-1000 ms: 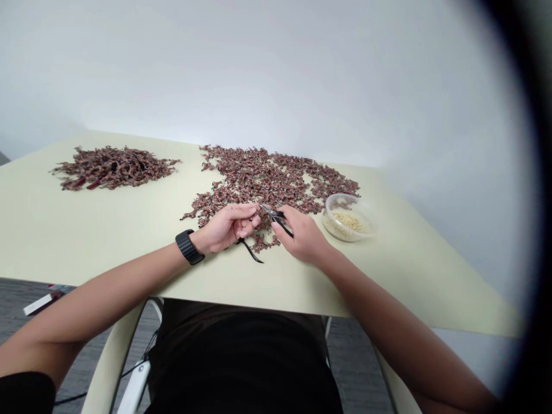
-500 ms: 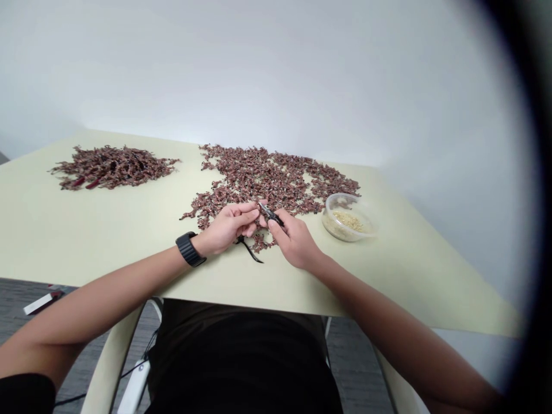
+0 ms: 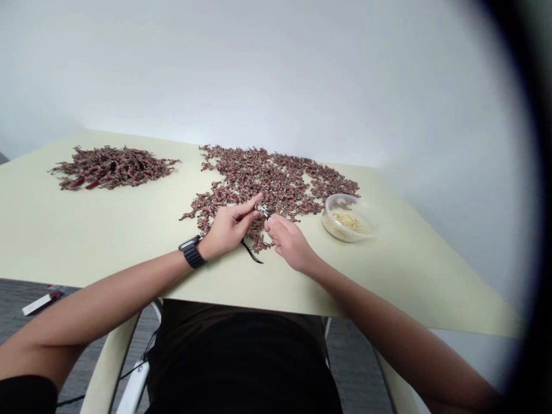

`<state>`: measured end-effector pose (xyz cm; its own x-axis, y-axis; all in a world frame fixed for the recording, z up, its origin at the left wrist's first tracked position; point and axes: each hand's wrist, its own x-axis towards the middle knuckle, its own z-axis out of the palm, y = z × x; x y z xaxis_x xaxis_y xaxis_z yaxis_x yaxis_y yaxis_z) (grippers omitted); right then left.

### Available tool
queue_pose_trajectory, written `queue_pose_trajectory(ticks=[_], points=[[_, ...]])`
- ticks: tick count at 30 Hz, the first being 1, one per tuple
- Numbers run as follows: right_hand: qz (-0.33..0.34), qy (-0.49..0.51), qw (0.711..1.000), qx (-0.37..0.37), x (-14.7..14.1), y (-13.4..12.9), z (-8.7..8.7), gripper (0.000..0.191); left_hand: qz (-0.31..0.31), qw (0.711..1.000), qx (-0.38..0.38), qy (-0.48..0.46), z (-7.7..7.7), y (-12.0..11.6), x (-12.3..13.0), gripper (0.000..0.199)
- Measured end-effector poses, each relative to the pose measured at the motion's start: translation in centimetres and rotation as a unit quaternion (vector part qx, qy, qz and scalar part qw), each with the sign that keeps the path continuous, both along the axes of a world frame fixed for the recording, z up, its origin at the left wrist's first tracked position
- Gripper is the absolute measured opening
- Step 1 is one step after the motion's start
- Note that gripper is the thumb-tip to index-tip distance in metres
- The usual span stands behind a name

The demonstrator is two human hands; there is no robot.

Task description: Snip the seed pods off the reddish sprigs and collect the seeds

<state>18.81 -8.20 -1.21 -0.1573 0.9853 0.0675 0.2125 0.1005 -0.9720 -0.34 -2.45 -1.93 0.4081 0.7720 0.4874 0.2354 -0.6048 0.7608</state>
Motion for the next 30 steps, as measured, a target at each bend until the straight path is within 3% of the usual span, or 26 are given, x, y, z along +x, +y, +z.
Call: queue_pose_trajectory(ticks=[4,7,9,11,13,15,21,30], points=[[0.075,0.144,0.973,-0.162,0.2,0.5,0.3,0.039,0.011,0.983,0.162,0.09,-0.5,1.2,-0.9,0.052],[0.09,0.157,0.963,-0.201,0.6,0.8,0.5,0.042,0.004,0.981,0.159,0.11,-0.3,1.4,-1.0,0.052],[0.058,0.099,0.983,-0.142,0.8,1.0,0.5,0.04,0.008,0.995,0.064,0.081,0.2,1.0,-0.7,0.051],[-0.003,-0.008,1.0,-0.026,1.2,1.0,0.4,0.036,-0.03,0.996,-0.083,0.011,0.8,0.5,-0.2,0.051],[-0.052,-0.128,0.987,0.086,1.6,1.1,0.5,0.032,-0.09,0.973,-0.2,-0.068,1.2,0.1,0.1,0.048],[-0.06,-0.211,0.964,0.152,2.1,1.1,0.5,0.028,-0.134,0.946,-0.267,-0.127,1.3,0.0,0.2,0.037],[-0.006,-0.304,0.926,0.222,3.3,1.5,0.5,0.024,-0.18,0.893,-0.356,-0.207,0.8,0.5,-0.1,0.023],[-0.008,-0.348,0.903,0.252,3.7,1.7,0.3,0.027,-0.173,0.871,-0.393,-0.24,0.9,0.5,-0.1,0.022]])
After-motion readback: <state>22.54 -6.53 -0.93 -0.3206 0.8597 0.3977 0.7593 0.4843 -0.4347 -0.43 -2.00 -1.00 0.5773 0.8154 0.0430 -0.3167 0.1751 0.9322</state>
